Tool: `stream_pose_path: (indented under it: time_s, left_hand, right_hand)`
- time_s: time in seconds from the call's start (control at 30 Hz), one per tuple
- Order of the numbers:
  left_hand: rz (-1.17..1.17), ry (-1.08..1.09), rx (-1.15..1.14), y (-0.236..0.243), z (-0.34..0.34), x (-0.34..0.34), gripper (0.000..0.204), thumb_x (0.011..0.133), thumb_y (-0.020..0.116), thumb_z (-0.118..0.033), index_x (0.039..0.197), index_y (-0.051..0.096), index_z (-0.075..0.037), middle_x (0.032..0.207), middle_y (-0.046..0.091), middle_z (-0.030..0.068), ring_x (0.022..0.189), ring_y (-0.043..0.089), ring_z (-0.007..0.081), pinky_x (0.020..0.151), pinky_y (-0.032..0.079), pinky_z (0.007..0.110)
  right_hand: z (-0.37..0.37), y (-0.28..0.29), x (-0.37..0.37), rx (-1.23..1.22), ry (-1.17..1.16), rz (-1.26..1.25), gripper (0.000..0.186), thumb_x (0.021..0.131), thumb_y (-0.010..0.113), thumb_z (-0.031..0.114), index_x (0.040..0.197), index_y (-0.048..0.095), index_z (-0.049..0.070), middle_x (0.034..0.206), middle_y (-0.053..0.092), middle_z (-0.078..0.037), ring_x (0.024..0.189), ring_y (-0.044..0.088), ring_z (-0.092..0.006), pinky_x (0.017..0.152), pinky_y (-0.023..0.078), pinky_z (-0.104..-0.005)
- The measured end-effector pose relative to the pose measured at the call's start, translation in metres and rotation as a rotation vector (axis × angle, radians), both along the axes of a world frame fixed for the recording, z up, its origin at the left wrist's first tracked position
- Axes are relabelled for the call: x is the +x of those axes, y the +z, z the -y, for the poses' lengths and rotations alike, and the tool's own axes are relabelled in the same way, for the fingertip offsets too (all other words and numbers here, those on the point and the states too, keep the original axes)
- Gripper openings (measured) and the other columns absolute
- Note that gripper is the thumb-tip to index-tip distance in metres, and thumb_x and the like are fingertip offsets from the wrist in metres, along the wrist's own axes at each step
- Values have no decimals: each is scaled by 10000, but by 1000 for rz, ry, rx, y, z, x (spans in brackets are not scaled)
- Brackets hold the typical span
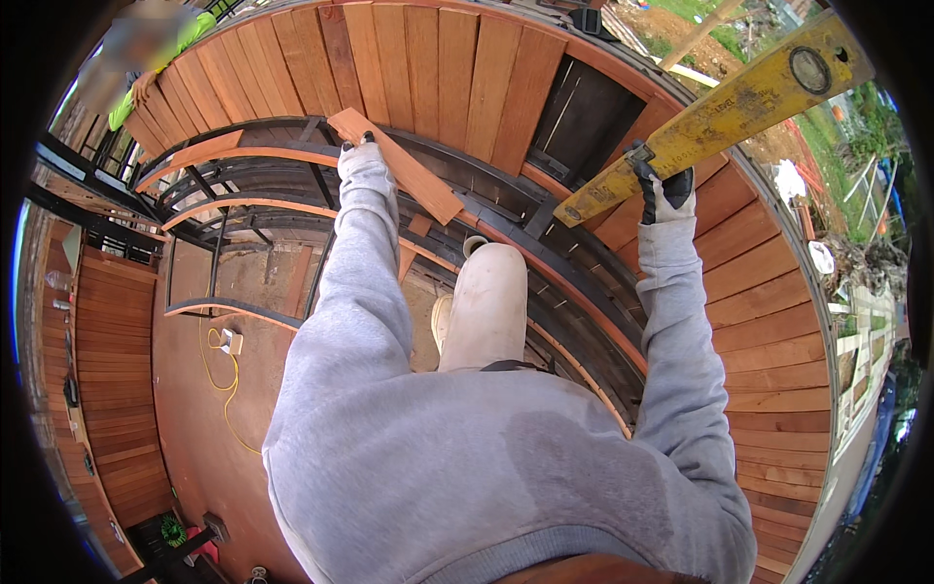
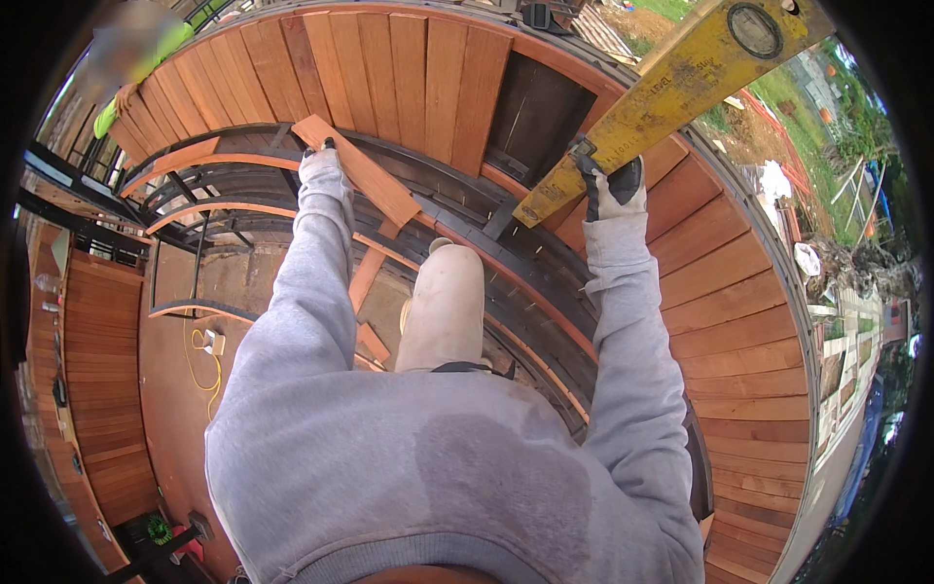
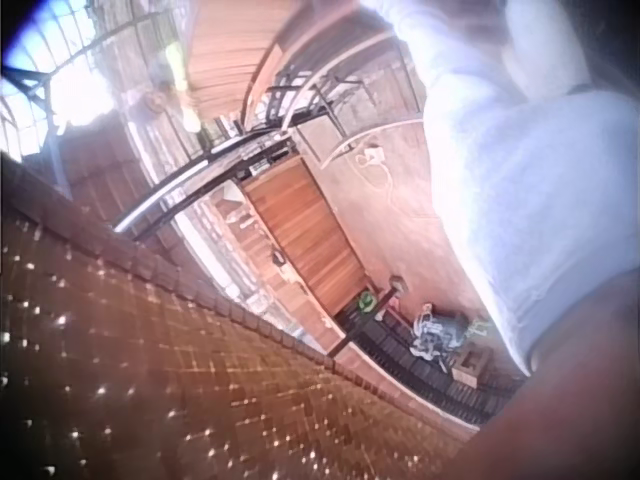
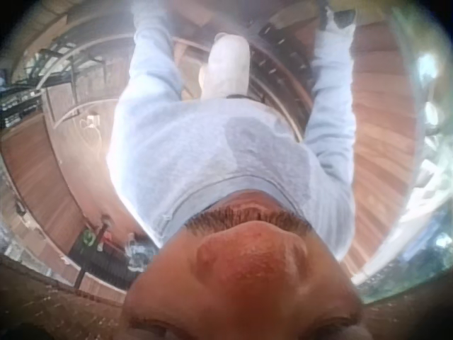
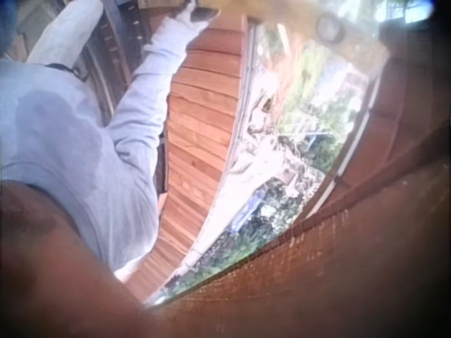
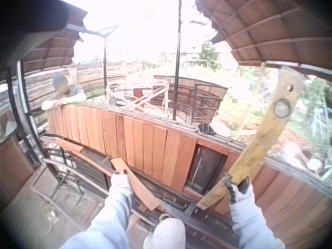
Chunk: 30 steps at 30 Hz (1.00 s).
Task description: The person measures a gap in a curved wooden structure with a tape measure, then uses a nail gun to fasten wooden planks into place. The person also uses a level to ensure alignment and a nail gun to secure the planks.
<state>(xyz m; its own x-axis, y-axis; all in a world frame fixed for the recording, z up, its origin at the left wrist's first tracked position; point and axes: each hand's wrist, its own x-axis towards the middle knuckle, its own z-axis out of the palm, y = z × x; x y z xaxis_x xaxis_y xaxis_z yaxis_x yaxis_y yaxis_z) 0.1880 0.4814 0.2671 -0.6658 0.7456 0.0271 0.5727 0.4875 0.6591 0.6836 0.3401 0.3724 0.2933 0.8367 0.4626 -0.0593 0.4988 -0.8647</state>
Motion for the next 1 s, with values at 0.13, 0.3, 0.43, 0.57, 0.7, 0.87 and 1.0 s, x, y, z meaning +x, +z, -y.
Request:
stream_pose_path:
  time_s: [0.13, 0.3, 0.43, 0.57, 0.7, 0.87, 1.0]
  left_hand:
    - [-331, -264, -298, 18, -5, 18, 411, 1024, 479, -368, 1258, 629, -65, 1186, 702, 135, 1106, 667, 293, 901, 526, 379]
    - [-418, -288, -490, -13, -21, 7, 401, 1028, 465, -332, 1320, 602, -93, 1343, 634, 87, 1250, 587, 235, 983, 476, 363]
    - [-64, -81, -240, -34, -12, -16, 510, 975, 580, -388, 1354, 516, -53, 1320, 631, 130, 1278, 550, 288, 997, 455, 382]
    - [-135, 101, 215, 11, 24, 44, 536, 926, 670, -304, 1352, 512, -21, 1240, 652, 163, 1192, 602, 303, 978, 477, 394]
    - [75, -604, 468, 57, 75, 143, 539, 873, 733, -101, 1372, 533, -67, 1185, 662, 161, 1114, 634, 288, 956, 505, 364]
    - [300, -1087, 379, 28, 102, 264, 784, 777, 814, -60, 1452, 415, -48, 1264, 623, 157, 1214, 587, 278, 1051, 454, 338]
    - [319, -1042, 214, 55, 102, 301, 719, 802, 787, -116, 1411, 413, -29, 1290, 608, 203, 1228, 580, 327, 1043, 456, 358]
  right_hand:
    - [11, 14, -6, 18, 159, -72, 514, 885, 570, -115, 1371, 427, -33, 1276, 603, -179, 1178, 613, -259, 1031, 499, -367]
    - [14, 15, -3, 38, 122, -45, 500, 891, 572, -90, 1362, 419, -22, 1263, 612, -209, 1160, 632, -310, 1034, 504, -409]
    - [12, 26, -12, 56, 156, -70, 462, 903, 600, -57, 1334, 436, -25, 1251, 616, -204, 1152, 635, -306, 1033, 505, -423]
    - [9, 24, -5, 7, 99, 0, 427, 888, 622, -61, 1289, 481, -9, 1215, 641, -160, 1130, 646, -260, 1011, 513, -376]
    - [-8, 43, -18, -83, 108, 88, 390, 867, 677, -39, 1232, 544, -3, 1162, 681, -109, 1083, 660, -211, 958, 530, -333]
    - [-40, 80, -44, -124, -71, 438, 417, 881, 730, 132, 1261, 585, 39, 1123, 712, -88, 1052, 665, -186, 943, 509, -303]
    - [-63, 115, -6, -118, -213, 783, 409, 902, 720, 231, 1258, 602, 67, 1093, 714, -98, 1039, 672, -228, 950, 511, -337]
